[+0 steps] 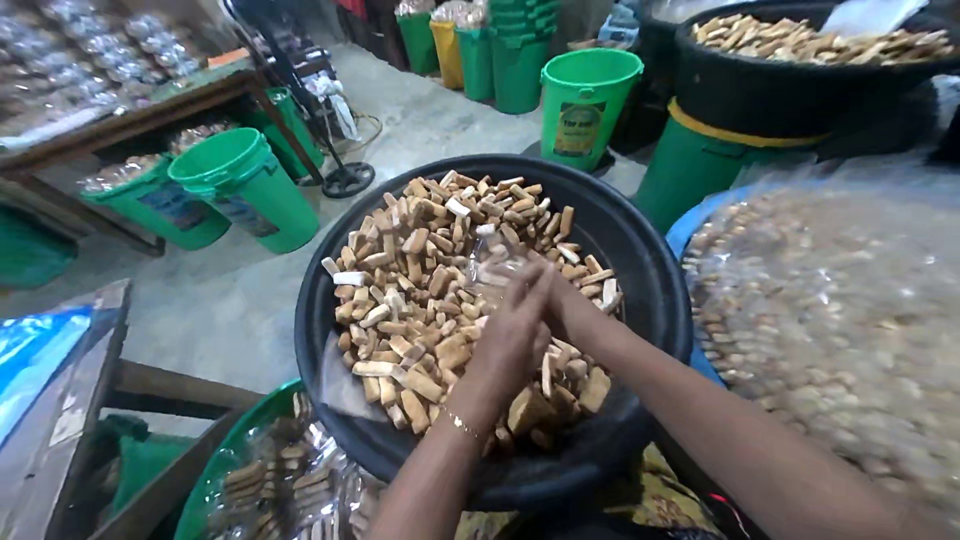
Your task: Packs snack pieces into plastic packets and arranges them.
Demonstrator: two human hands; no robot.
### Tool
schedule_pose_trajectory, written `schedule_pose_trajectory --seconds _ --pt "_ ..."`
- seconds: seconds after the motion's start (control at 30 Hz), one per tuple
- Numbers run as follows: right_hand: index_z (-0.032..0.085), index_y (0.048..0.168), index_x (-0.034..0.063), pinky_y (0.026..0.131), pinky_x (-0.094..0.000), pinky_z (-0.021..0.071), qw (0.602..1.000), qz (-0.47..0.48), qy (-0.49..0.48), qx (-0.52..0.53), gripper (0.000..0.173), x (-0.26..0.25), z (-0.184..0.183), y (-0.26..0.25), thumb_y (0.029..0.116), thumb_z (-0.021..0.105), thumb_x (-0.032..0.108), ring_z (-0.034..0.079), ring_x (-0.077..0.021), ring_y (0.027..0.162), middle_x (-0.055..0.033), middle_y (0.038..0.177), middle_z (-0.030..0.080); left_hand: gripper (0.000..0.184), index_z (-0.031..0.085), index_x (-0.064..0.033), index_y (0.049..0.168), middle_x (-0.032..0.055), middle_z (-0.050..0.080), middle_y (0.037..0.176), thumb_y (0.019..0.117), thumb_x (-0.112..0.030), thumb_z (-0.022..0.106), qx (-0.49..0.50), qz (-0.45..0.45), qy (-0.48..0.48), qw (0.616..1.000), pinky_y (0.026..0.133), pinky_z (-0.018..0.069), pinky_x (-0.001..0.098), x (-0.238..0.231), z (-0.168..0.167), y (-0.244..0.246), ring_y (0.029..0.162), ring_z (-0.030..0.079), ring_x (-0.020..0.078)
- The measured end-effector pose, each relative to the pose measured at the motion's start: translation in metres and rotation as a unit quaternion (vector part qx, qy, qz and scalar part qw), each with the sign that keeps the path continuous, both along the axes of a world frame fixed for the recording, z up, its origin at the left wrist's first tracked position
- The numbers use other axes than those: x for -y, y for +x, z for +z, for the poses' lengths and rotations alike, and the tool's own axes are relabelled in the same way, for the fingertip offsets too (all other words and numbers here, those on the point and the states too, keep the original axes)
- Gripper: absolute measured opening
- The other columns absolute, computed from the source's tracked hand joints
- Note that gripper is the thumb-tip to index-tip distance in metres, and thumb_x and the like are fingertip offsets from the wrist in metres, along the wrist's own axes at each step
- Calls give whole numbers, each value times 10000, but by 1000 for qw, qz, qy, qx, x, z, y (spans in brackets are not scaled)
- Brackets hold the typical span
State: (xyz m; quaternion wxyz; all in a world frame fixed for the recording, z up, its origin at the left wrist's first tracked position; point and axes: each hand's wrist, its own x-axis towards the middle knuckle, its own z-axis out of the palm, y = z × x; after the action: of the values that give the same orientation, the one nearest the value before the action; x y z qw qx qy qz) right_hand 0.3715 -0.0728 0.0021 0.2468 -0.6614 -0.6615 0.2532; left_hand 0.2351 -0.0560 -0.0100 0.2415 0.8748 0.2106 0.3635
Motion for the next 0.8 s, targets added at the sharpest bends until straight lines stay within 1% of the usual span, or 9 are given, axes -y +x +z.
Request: schedule_pose_trajectory --seconds 0.1,0.17,0.3,0.43,0.5,0.6,0.63,0.7,0.8 --pt "660 1295 -5 968 -482 536 994 42 101 -22 344 11 11 12 979 646 131 692 -309 1051 -208 1148 709 265 711 39 1168 186 668 1244 962 -37 563 171 16 -35 984 962 553 320 -18 6 -19 1127 658 190" --pt "640 1359 21 942 -445 561 979 76 186 -30 419 19 14 17 964 678 155 708 -287 1037 -195 1210 708 346 624 25 1283 125 634 1292 1034 -184 505 175 90 -194 961 995 517 324 -38 15 -39 1167 617 141" --pt "552 1464 46 904 -544 547 982 159 99 36 486 24 31 10 1005 632 183 698 -358 962 -235 1119 707 370 606 32 1164 38 651 935 1118 -206 326 135 29 -458 878 765 566 290 -45 15 -35 818 643 80" --pt "308 1615 107 994 -658 461 949 220 -121 193 552 11 56 -11 1093 477 174 619 -510 1158 -315 1285 619 355 651 23 1050 40 631 892 1114 -176 363 136 92 -427 889 764 519 276 -39 1 -22 798 602 76" --pt "295 1614 97 976 -647 476 951 188 -104 224 540 7 51 -31 1102 443 185 621 -511 1153 -317 1280 612 362 668 14 1061 76 640 861 1114 -207 386 135 177 -403 888 725 532 328 -43 -1 -24 749 608 125" --pt "425 1557 70 864 -534 537 986 160 38 39 476 -5 15 -39 1092 449 166 670 -370 923 -241 1050 683 392 643 -28 1200 124 664 903 1123 -290 361 149 269 -328 893 673 524 410 -56 0 -61 727 608 197" --pt "505 1482 44 817 -508 554 986 150 76 7 414 -14 -1 -39 1079 461 127 673 -330 862 -210 994 686 408 628 -67 1198 66 634 833 1121 -349 344 193 307 -295 884 583 516 338 -63 -6 -75 637 578 136" --pt "574 1341 -7 944 -559 535 977 194 37 73 319 -29 -22 -44 1041 471 24 681 -379 1065 -226 1151 683 507 621 -112 1182 3 617 797 1093 -514 325 303 359 -290 834 577 517 288 -72 -11 -91 615 572 85" --pt "555 1402 6 1090 -657 385 914 330 -48 230 447 -42 -46 -67 963 551 -74 455 -485 1380 -270 1466 509 562 629 -136 1072 -35 606 710 1063 -601 314 361 373 -327 790 516 505 249 -79 -15 -89 545 567 60"
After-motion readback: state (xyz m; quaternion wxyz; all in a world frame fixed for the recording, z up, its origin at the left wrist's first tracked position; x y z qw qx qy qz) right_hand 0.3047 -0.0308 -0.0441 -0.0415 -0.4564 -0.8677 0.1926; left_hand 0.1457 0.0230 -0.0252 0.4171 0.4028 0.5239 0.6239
